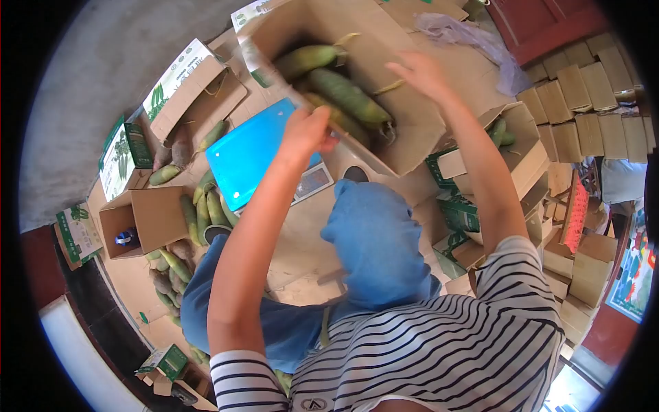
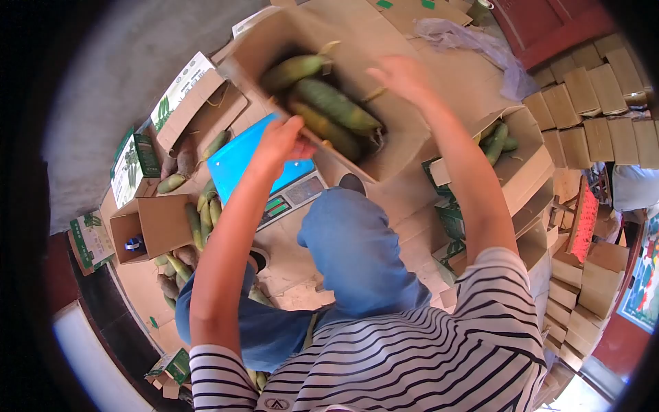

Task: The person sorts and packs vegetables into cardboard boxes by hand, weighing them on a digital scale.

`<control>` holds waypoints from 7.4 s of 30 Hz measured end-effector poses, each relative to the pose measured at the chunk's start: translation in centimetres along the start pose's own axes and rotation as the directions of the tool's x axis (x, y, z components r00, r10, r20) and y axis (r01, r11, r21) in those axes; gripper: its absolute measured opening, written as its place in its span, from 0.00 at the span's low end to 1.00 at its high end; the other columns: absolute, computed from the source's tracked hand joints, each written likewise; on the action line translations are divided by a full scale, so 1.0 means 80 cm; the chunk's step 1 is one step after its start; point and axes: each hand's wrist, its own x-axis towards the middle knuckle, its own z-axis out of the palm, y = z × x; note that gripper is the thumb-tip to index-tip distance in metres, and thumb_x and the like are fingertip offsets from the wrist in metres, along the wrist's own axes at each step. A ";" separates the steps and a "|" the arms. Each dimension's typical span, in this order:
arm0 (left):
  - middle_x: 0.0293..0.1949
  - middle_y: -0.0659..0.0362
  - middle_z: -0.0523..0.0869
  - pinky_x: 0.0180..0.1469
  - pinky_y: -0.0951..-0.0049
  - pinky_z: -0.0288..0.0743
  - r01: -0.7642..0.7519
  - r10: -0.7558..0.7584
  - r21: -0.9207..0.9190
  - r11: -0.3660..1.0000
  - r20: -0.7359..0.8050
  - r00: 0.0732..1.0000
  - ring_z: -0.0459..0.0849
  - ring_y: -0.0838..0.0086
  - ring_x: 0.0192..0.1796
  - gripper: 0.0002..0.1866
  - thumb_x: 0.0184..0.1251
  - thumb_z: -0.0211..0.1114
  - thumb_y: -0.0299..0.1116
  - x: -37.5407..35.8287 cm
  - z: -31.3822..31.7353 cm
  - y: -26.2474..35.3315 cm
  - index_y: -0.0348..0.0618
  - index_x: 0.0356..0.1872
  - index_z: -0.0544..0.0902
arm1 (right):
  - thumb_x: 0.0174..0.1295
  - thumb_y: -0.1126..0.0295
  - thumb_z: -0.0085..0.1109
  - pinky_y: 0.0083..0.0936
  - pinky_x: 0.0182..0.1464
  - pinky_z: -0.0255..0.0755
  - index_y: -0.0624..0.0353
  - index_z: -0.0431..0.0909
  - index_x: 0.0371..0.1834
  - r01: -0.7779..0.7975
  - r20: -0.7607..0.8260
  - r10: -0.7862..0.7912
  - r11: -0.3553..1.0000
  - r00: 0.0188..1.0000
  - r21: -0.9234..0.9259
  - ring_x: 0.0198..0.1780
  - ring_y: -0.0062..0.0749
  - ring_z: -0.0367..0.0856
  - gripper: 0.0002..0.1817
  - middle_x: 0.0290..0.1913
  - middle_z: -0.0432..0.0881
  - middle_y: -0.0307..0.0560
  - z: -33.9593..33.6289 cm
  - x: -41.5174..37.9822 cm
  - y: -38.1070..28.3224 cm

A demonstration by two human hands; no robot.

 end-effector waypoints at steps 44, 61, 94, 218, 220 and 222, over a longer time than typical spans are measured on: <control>0.43 0.51 0.78 0.43 0.64 0.74 -0.213 0.346 0.925 0.315 0.097 0.933 0.80 0.60 0.42 0.21 0.50 0.70 0.30 -0.233 -0.113 0.006 0.36 0.46 0.75 | 0.68 0.56 0.49 0.24 0.47 0.74 0.58 0.77 0.53 -0.633 0.428 0.467 0.540 0.774 0.555 0.49 0.24 0.78 0.19 0.50 0.80 0.41 0.199 0.159 0.015; 0.45 0.49 0.78 0.46 0.65 0.75 -0.179 0.283 0.963 0.202 0.118 0.952 0.81 0.61 0.42 0.24 0.47 0.71 0.33 -0.187 -0.144 0.008 0.36 0.45 0.75 | 0.70 0.54 0.48 0.33 0.53 0.75 0.56 0.61 0.67 -0.746 0.547 0.566 0.200 0.617 0.635 0.55 0.36 0.76 0.27 0.64 0.67 0.45 0.306 0.227 0.055; 0.44 0.48 0.77 0.43 0.68 0.73 -0.188 0.303 0.975 0.123 0.143 0.942 0.80 0.63 0.41 0.21 0.49 0.68 0.34 -0.249 -0.148 -0.020 0.35 0.44 0.74 | 0.60 0.69 0.60 0.25 0.39 0.68 0.65 0.76 0.35 0.355 0.310 -0.468 0.865 0.828 0.355 0.36 0.35 0.72 0.09 0.33 0.72 0.46 -0.002 0.125 -0.195; 0.37 0.52 0.84 0.44 0.72 0.75 0.017 -0.282 -0.292 0.956 -0.904 0.321 0.82 0.71 0.40 0.24 0.58 0.69 0.44 -0.575 -0.228 -0.445 0.32 0.47 0.78 | 0.60 0.66 0.56 0.34 0.59 0.67 0.62 0.73 0.55 0.666 0.155 -0.766 0.625 0.624 0.407 0.56 0.43 0.75 0.20 0.53 0.78 0.52 0.043 -0.082 -0.597; 0.40 0.49 0.84 0.46 0.70 0.75 -0.033 -0.079 -0.096 0.995 -0.934 0.348 0.83 0.68 0.42 0.26 0.57 0.70 0.43 -0.543 -0.238 -0.405 0.32 0.48 0.77 | 0.63 0.62 0.56 0.34 0.60 0.66 0.62 0.72 0.58 0.601 0.233 -0.648 0.761 0.725 0.245 0.59 0.45 0.73 0.23 0.56 0.77 0.52 0.046 -0.044 -0.560; 0.42 0.46 0.84 0.48 0.69 0.74 -0.071 0.055 0.030 0.997 -0.929 0.366 0.83 0.65 0.45 0.26 0.55 0.70 0.42 -0.506 -0.244 -0.357 0.33 0.50 0.77 | 0.63 0.60 0.57 0.34 0.59 0.67 0.62 0.71 0.58 0.595 0.293 -0.573 0.803 0.765 0.015 0.58 0.46 0.74 0.24 0.55 0.77 0.52 0.058 -0.012 -0.500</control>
